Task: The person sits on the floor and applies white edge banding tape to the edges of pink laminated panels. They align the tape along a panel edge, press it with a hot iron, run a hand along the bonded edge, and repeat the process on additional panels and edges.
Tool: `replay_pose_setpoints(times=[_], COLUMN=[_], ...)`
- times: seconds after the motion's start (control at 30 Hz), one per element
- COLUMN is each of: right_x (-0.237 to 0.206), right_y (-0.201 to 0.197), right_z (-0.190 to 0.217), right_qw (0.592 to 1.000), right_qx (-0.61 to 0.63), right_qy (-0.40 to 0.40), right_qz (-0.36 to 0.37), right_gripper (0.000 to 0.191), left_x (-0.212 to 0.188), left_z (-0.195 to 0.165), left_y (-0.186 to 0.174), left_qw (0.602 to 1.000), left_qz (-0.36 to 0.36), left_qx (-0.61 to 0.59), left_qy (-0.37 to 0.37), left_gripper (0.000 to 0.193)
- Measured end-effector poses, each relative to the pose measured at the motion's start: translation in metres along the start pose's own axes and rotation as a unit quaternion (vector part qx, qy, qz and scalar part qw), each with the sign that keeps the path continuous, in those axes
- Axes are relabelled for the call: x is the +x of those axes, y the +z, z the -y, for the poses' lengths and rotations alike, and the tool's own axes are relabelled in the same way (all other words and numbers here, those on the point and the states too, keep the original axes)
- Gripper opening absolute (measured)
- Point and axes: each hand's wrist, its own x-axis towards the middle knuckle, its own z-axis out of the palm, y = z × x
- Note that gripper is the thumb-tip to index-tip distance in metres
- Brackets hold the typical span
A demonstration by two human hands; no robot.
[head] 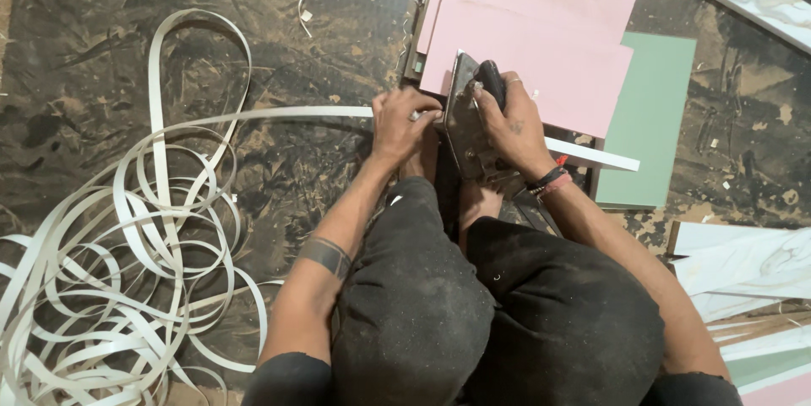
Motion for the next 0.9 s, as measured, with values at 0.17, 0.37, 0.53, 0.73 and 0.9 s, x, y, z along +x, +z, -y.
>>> replay_pose_setpoints(times=[0.17, 0.37, 0.53, 0.73, 0.9], right_x=[0.002, 0.002, 0.002, 0.003, 0.002], right_y=[0.001, -0.002, -0.004, -0.005, -0.006], right_z=[-0.006, -0.003, 0.000, 0.000, 0.002], right_qw=[1.000, 1.000, 1.000, 1.000, 0.999], right_qx=[-0.020, 0.006, 0.002, -0.005, 0.009], right_qy=[-0.013, -0.007, 0.017, 0.020, 0.031], right_qz=[-0.016, -0.004, 0.010, 0.014, 0.020], right_gripper=[0.037, 0.038, 0.040, 0.041, 0.042], left_x=[-0.015, -0.012, -0.007, -0.007, -0.008], left_z=[0.005, 0.014, 0.007, 0.004, 0.006], left_y=[0.024, 0.019, 0.011, 0.009, 0.012], left_qw=[0.969, 0.969, 0.972, 0.971, 0.972], left_qz=[0.069, 0.118, 0.140, 0.141, 0.139], left_qx=[-0.209, -0.211, -0.178, -0.180, -0.177], left_qy=[-0.107, -0.050, -0.065, -0.076, -0.069], left_gripper=[0.031, 0.037, 0.037, 0.036, 0.036])
